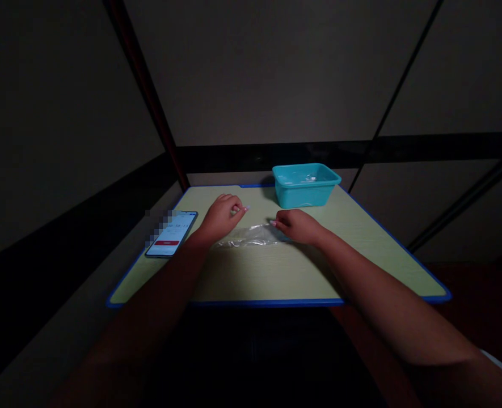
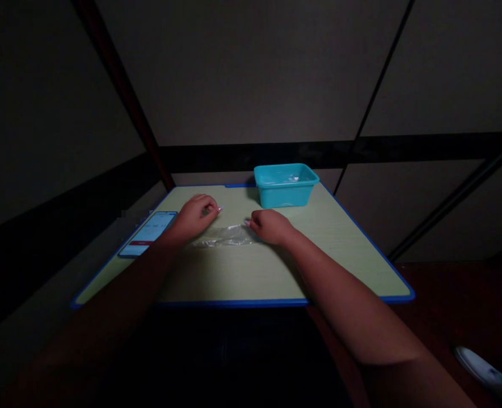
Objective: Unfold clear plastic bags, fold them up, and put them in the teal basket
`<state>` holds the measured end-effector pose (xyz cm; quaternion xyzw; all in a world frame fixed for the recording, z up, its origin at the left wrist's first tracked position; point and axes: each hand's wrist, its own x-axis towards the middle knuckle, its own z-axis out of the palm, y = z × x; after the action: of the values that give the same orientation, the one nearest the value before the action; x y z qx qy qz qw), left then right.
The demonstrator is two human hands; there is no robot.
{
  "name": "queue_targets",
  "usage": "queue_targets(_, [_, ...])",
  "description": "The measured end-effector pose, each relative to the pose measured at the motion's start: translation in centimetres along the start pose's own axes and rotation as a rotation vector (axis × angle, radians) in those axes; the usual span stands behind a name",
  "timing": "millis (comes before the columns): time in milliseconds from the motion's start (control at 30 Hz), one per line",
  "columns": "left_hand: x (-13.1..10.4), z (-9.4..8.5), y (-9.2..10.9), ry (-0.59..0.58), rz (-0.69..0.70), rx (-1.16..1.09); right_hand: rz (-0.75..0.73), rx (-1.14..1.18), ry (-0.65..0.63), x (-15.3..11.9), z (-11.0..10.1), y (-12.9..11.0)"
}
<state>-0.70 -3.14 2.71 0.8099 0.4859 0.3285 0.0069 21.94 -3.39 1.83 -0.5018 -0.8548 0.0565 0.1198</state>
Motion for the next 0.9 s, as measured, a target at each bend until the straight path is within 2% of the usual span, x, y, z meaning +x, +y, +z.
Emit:
queue_targets(67, [-0.2,0.1,-0.1,-0.135,-0.025,-0.064,-0.026,0.014,-0.019,-0.1,0.1,-0.2])
queue_targets(267, [-0.3,-0.3,-1.4,-0.678,-0.136,-0.133,-0.034,-0.036,-0.089,-0.1,0.3,-0.4])
queue_targets(367, [-0.2,-1.0,-2.1,-0.84,-0.146,-0.112,-0.021,-0.053,-0.107,0.0,0.4,-0.1])
queue_targets(533, [-0.2,-1.6,-3.1,-0.932,-0.145,-0.166,-0.008,-0.085,-0.145,0.2,0.5,0.5])
queue_targets(667, [-0.2,-1.6,-3.9,-0.911,-0.162,-0.148,-0.015,-0.092,-0.192,0.3,0.4,0.6])
queue_targets(900, [0.0,-2.2,-4.4,-0.938,-0.228,-0.097,0.001,-0.131,-0.189,0.2,0.8,0.4])
